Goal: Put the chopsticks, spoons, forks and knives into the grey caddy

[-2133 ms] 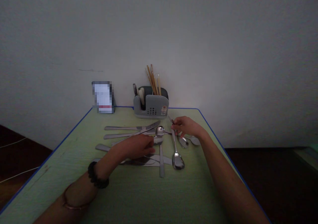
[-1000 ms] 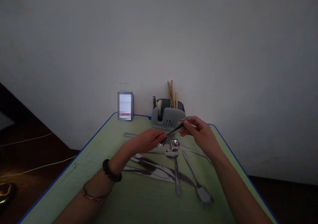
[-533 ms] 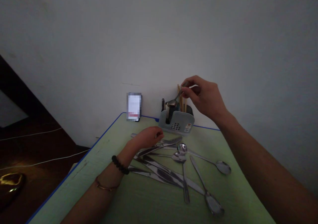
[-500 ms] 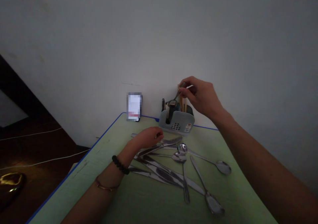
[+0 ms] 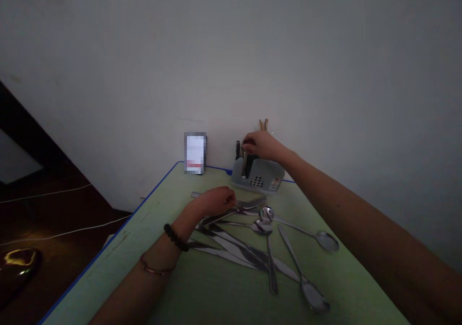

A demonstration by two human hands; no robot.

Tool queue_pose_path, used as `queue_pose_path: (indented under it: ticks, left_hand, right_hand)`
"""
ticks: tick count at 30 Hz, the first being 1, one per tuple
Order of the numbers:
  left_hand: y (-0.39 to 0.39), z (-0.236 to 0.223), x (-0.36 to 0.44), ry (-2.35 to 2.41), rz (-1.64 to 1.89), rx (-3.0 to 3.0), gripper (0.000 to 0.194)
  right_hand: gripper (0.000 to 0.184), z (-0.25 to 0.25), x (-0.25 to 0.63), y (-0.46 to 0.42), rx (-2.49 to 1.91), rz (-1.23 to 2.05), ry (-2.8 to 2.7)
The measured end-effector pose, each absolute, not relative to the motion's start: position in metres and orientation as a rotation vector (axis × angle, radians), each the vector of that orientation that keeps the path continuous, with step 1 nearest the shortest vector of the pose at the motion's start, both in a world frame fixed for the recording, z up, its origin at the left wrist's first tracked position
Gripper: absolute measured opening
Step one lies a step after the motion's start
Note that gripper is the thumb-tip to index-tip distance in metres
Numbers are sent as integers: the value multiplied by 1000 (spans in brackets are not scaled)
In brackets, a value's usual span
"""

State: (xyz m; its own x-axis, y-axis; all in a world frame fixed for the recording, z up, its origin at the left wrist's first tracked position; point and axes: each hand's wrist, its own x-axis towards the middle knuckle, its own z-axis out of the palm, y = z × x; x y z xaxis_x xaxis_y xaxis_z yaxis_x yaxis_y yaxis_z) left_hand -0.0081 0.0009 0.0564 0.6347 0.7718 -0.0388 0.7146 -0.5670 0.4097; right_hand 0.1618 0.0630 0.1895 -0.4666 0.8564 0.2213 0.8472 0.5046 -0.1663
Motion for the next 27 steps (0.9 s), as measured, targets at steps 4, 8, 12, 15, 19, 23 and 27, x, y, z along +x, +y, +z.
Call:
queue_pose_path:
  ticks: [4,8,12,15,19,23,27]
  left_hand:
    - [1,56,-9,1158,157,2489,25]
    - [1,55,-10,1152,129,2481,26]
    - [1,55,-10,1150,118,2469,26]
    - [1,56,-10,1155,116,2459,26]
    - [0,56,-10,1152,111,2457,26]
    - [-1,56,-9,1148,78,2471,27]
    - [-2,55,-6,1158,63,2478,27]
  right_hand:
    - [10,178,153,73,-1519,89,-2507]
    - [10,169,147,81,-1573,63,-2521]
    - [14,163,148,87,-1631,9,-2482]
    - [25,159,151,89,-1656,-36,-2422]
    - [23,158,153,85,-1646,-68,-2391]
    - [22,163,156,66,-1609,-86,-2388]
    - [22,165,169,30,-1464,-53,-2268]
